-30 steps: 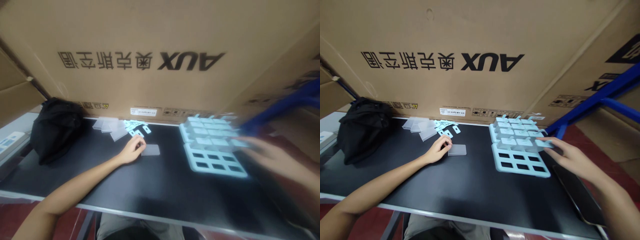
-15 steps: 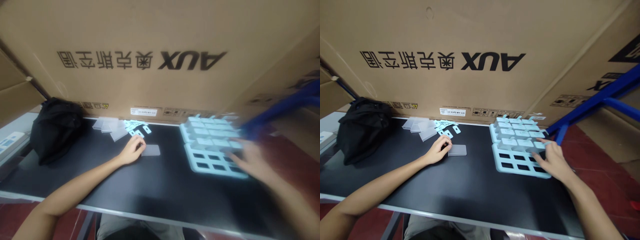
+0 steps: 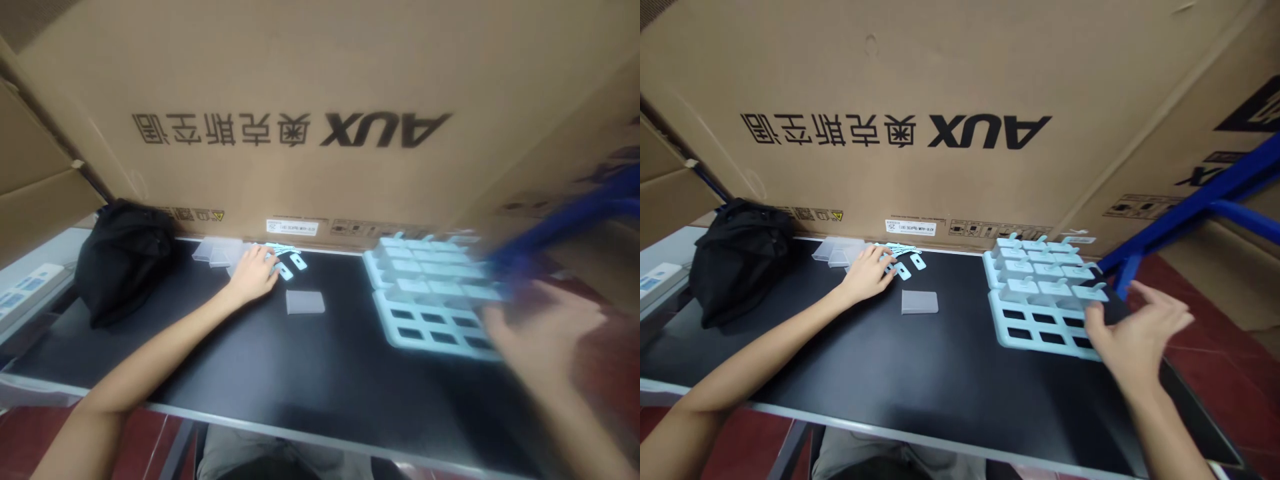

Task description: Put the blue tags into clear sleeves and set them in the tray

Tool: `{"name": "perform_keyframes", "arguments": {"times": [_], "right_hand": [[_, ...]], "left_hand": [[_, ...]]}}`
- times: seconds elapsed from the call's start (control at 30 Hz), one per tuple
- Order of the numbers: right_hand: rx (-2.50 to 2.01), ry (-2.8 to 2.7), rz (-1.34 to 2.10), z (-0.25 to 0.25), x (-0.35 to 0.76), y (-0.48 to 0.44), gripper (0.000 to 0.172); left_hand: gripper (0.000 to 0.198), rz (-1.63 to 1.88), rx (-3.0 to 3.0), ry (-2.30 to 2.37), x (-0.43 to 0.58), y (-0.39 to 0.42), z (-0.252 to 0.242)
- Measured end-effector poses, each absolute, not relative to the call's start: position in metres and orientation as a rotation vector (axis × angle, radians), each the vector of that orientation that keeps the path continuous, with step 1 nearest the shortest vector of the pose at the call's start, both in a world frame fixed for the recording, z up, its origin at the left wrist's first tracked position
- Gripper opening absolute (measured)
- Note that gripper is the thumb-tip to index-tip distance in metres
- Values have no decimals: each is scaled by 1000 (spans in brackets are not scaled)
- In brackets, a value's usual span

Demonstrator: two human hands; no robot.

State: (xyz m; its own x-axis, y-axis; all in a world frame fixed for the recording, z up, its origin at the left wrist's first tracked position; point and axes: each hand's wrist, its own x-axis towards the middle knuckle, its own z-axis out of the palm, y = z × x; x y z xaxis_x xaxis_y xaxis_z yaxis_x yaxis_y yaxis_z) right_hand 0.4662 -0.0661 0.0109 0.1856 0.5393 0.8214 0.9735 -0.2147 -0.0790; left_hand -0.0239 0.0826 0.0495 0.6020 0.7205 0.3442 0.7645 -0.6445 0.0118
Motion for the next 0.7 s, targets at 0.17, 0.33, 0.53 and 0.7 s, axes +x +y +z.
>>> {"name": "perform_keyframes", "arguments": {"times": [0.17,0.33,0.53,0.7], "right_hand": [[-1377,-1864,-599,45,349,-63,28],[-1185,-2290,-26,49,257,-41,43],[-1132,-2419,207,28,237,-22,41],[-1030,-2299,257,28,247,-25,27]], "left_hand": [[31,-204,-2786,-1167,-3,96,54],[27,-150,-2911,-1150,12,101,56],[27,-132,-3043,-1076,2,100,52],[32,-341,-3198,-1072,-4,104,43]]}}
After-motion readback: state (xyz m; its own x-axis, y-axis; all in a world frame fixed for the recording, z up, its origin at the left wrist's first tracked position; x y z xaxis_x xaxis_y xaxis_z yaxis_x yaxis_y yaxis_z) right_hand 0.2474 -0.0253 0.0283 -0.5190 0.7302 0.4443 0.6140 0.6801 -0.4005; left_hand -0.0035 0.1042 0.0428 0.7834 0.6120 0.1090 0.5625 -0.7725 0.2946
